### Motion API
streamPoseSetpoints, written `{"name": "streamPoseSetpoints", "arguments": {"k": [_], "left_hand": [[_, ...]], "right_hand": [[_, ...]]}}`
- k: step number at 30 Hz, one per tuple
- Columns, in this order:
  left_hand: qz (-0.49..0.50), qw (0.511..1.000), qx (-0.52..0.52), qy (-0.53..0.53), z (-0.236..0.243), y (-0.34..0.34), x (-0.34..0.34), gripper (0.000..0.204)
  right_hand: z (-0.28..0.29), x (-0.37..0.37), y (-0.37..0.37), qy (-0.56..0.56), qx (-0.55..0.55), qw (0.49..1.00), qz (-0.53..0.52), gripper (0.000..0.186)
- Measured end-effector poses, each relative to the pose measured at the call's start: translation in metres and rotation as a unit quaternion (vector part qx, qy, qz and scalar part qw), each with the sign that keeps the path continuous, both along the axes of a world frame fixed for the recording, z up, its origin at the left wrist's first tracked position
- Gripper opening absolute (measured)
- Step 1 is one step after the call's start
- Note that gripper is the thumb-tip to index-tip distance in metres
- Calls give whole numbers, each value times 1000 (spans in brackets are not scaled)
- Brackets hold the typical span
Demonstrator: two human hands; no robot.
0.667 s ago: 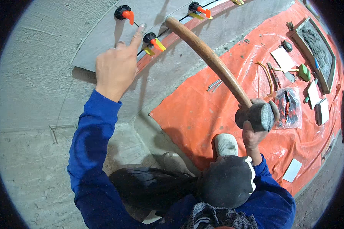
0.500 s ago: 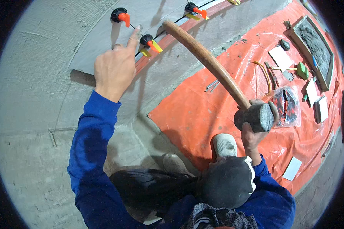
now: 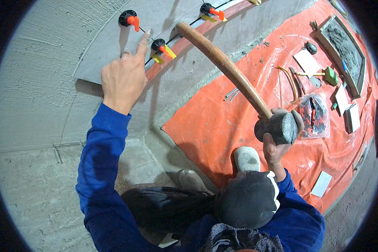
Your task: The person installs wall tiles using tile leveling clips and spacers, tapping them into place with a rubber mallet. They repeatedly check alignment with a string line and adjust the clips to ensure even spacing.
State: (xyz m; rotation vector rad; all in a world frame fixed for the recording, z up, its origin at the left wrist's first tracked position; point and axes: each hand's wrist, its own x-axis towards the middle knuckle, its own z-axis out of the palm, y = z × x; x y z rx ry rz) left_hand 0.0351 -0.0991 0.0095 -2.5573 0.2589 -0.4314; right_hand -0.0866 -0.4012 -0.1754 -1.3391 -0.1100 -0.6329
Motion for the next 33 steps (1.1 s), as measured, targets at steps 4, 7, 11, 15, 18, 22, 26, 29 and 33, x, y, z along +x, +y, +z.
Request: {"name": "streamPoseSetpoints", "arguments": {"k": [4, 7, 11, 15, 18, 22, 26, 29, 33], "left_hand": [[-15, 999, -46, -1, -1, -3, -6, 70], [-17, 998, -56, -1, -2, -3, -18, 63], [-46, 994, -102, -13, -6, 3, -39, 42], [-97, 970, -222, 28, -24, 8, -59, 25], [-110, 960, -251, 61, -38, 10, -70, 20], [-44, 947, -302, 100, -39, 18, -80, 22], [-25, 941, -338, -14, -15, 39, -74, 27], [46, 955, -288, -58, 12, 61, -74, 30], [121, 959, -255, -10, 33, 75, -77, 29]], "right_hand": [[1, 2, 0, -2, 11, 1000, 2, 86], [3, 2, 0, 11, 7, 1000, -6, 86], [7, 2, -2, 13, -5, 1000, -10, 87], [11, 3, 0, 6, -9, 1000, -23, 90], [13, 3, -1, 15, -20, 999, -29, 93], [11, 3, -3, 21, -6, 1000, -5, 93], [8, 0, -8, 22, 14, 999, 32, 89], [9, -2, -8, 28, 16, 999, 38, 88], [12, -2, -5, 34, 31, 998, 37, 88]]}}
